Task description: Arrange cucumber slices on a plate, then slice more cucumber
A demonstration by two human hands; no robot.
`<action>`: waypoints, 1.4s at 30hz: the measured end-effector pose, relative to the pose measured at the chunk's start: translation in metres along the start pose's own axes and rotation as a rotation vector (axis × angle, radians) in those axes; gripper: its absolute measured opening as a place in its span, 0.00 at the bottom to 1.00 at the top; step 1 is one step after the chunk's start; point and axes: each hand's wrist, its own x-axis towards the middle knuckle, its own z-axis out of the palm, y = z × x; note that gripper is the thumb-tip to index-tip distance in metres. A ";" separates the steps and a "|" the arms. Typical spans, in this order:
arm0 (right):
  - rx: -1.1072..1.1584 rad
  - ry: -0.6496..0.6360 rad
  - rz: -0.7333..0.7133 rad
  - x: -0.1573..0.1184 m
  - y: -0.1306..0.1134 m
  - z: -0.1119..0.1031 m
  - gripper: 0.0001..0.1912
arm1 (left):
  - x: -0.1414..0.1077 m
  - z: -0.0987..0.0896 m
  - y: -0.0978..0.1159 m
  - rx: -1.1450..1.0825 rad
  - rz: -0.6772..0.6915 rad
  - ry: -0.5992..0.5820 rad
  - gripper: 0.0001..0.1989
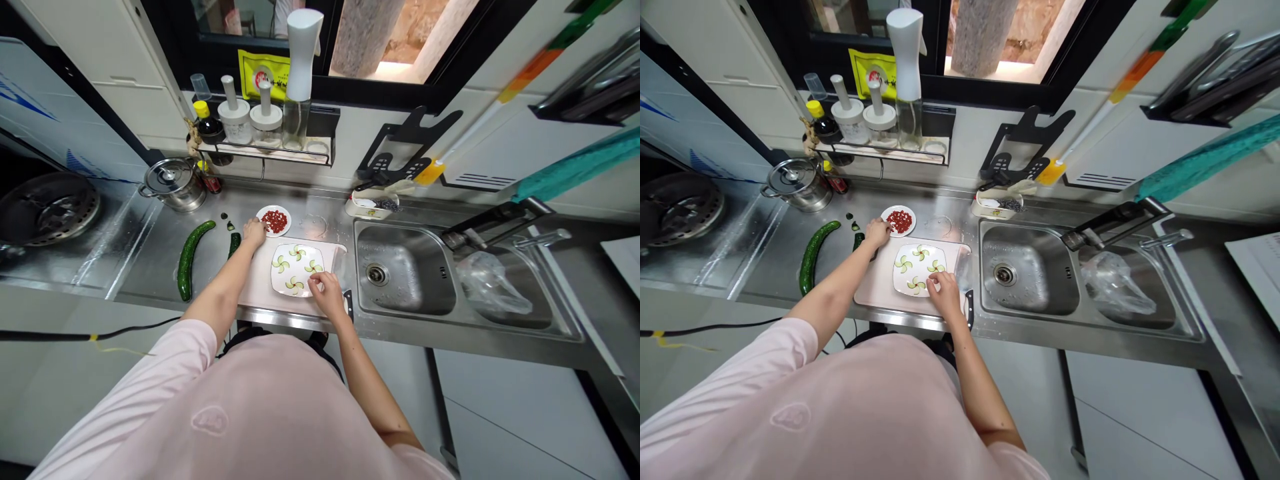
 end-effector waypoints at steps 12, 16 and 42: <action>0.036 0.040 -0.042 0.002 0.004 0.001 0.07 | 0.011 0.003 0.003 -0.076 -0.114 -0.028 0.13; 0.038 0.042 -0.038 0.001 0.005 0.002 0.06 | 0.012 0.004 0.004 -0.149 -0.191 -0.030 0.10; 0.049 0.049 -0.051 0.006 0.004 -0.001 0.06 | 0.008 0.009 0.009 -1.050 -0.116 0.130 0.04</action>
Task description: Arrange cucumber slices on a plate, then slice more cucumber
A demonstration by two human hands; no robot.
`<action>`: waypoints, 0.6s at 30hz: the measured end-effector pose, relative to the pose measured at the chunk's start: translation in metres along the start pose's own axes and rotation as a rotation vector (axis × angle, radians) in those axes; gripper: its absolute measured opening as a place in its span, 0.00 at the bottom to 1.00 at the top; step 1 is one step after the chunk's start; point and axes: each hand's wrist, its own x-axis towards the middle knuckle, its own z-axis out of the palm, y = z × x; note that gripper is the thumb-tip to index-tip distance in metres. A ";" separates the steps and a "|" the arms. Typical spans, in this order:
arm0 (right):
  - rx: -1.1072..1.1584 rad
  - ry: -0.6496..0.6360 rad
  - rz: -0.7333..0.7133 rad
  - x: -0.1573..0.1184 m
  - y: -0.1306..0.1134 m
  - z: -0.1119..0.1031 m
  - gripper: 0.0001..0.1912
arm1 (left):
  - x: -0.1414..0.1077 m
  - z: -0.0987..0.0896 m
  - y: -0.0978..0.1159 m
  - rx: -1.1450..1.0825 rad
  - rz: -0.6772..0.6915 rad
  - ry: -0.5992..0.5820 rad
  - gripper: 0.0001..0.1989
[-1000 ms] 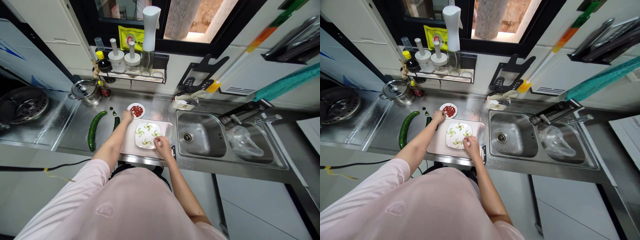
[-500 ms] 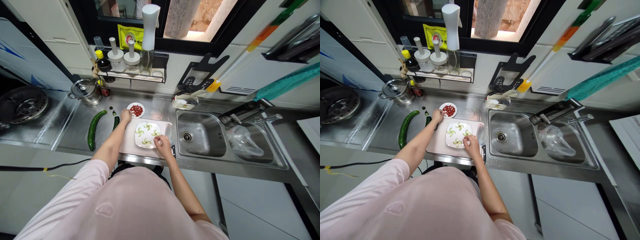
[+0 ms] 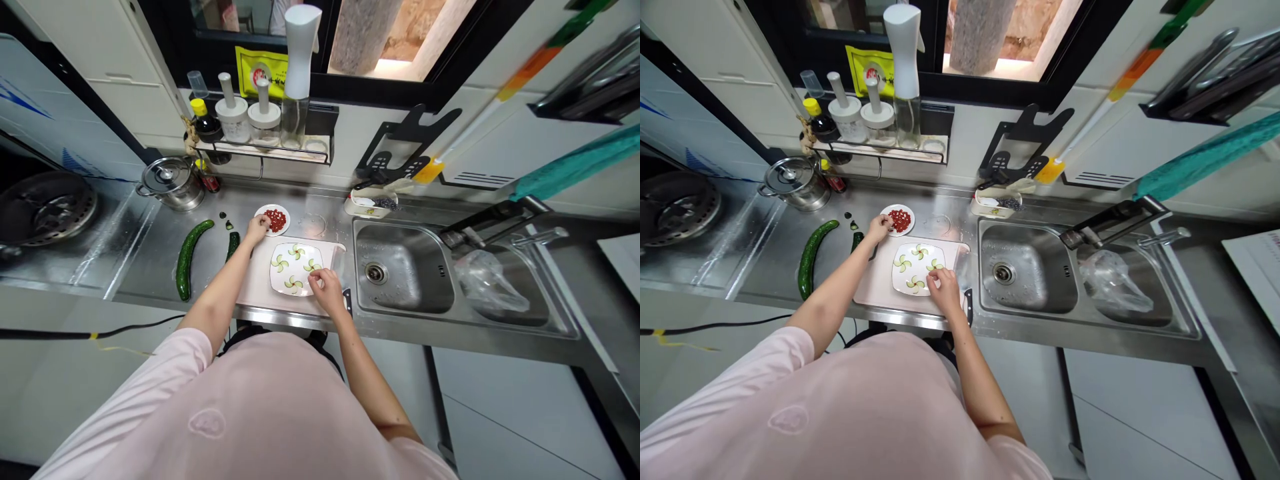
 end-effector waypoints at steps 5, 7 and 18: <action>-0.010 -0.014 -0.017 0.012 -0.003 0.005 0.06 | -0.019 0.010 0.014 -0.293 0.028 -0.115 0.11; -0.010 -0.016 -0.030 0.019 -0.006 0.006 0.06 | -0.029 0.011 0.021 -0.335 -0.029 -0.178 0.13; 0.005 -0.007 -0.119 0.064 -0.028 -0.001 0.09 | -0.087 0.009 0.055 -0.465 -0.199 -0.505 0.17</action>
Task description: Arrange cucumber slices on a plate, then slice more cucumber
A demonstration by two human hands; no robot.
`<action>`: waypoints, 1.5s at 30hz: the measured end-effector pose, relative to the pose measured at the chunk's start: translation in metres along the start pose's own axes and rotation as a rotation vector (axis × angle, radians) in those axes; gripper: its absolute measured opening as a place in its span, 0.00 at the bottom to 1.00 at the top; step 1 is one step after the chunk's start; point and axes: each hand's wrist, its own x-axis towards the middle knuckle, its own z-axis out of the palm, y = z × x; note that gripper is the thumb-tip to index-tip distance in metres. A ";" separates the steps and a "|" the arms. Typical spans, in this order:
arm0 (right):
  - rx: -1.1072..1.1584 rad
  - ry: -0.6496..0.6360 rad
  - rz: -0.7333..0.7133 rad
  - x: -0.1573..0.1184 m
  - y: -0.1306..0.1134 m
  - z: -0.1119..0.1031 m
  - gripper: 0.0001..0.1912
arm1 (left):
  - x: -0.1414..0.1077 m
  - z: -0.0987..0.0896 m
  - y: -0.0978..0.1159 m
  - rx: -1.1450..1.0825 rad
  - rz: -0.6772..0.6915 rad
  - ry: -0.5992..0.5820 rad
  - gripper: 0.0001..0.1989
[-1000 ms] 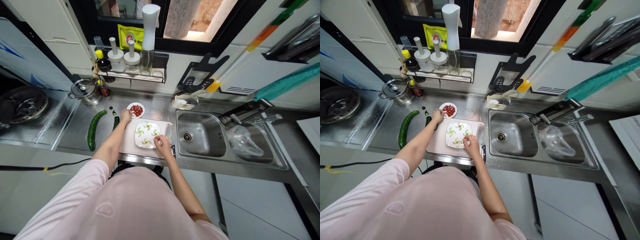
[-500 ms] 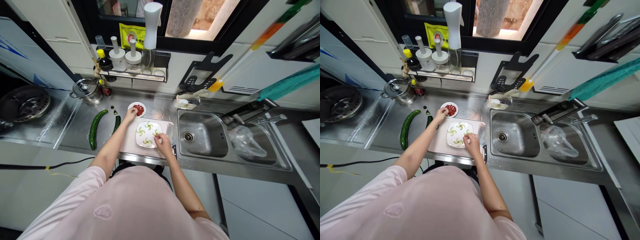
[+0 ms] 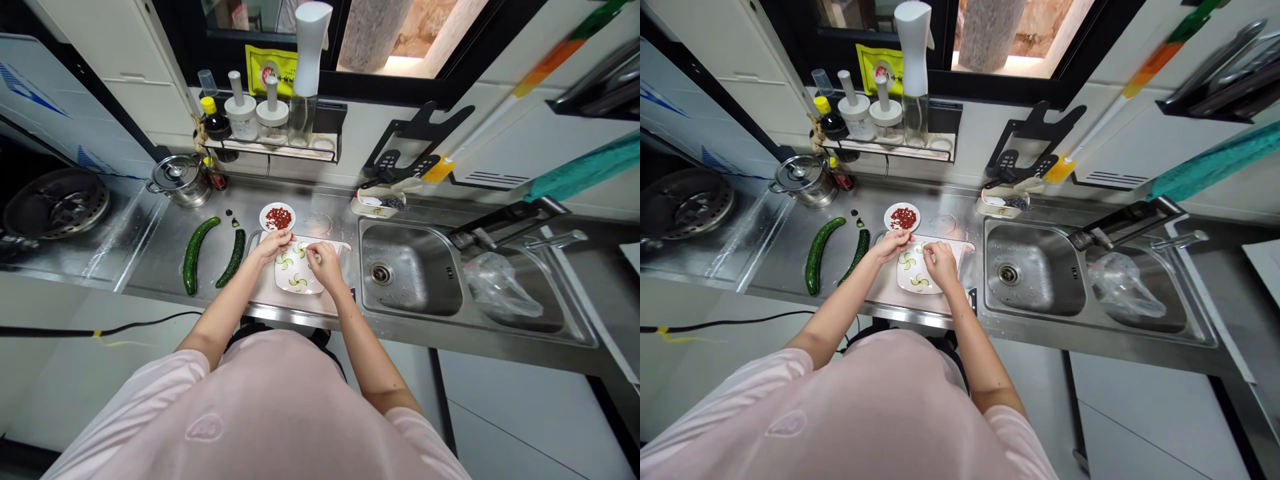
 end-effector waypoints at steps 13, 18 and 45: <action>-0.116 -0.073 -0.099 0.016 -0.012 0.006 0.09 | -0.023 0.014 0.001 0.155 0.148 -0.011 0.14; -0.125 -0.083 -0.104 0.013 -0.013 0.007 0.08 | -0.028 0.017 0.004 0.219 0.141 -0.032 0.15; 0.042 -0.029 -0.060 0.005 -0.013 0.014 0.06 | -0.042 0.014 -0.001 0.366 0.213 0.068 0.15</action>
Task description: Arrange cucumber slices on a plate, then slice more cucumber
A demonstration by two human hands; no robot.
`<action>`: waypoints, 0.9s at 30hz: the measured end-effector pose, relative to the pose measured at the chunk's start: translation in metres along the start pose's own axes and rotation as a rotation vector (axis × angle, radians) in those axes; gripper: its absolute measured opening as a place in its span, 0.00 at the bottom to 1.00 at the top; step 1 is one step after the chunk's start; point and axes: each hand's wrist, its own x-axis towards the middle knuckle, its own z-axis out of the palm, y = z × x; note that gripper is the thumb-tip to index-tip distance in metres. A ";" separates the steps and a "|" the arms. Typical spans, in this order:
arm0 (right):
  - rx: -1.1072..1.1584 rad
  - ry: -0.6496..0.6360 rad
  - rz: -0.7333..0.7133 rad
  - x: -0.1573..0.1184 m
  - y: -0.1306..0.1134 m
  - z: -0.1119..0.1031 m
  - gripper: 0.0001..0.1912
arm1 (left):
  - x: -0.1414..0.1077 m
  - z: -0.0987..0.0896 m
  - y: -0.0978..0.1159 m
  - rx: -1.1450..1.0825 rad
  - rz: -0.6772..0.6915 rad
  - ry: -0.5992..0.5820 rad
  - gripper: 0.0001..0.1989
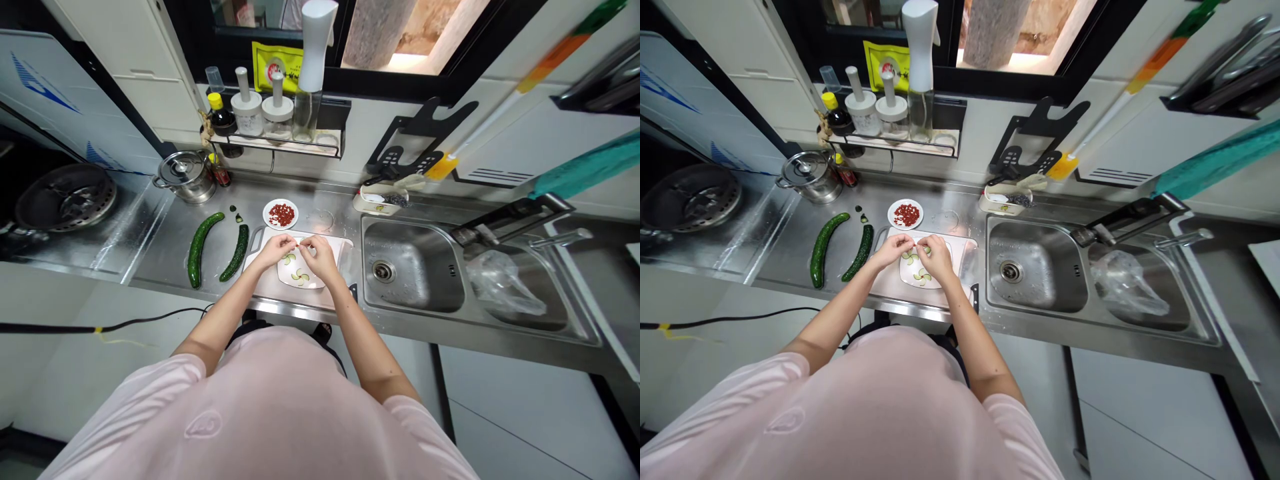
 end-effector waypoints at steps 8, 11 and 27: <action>-0.017 -0.039 -0.010 0.003 0.002 0.007 0.06 | 0.001 -0.003 -0.010 0.030 0.013 0.014 0.14; -0.011 -0.047 -0.013 0.003 0.004 0.011 0.05 | 0.000 -0.005 -0.013 0.033 0.001 0.024 0.14; -0.099 -0.174 0.198 -0.004 0.033 0.060 0.07 | -0.001 -0.023 -0.083 0.399 -0.033 0.338 0.07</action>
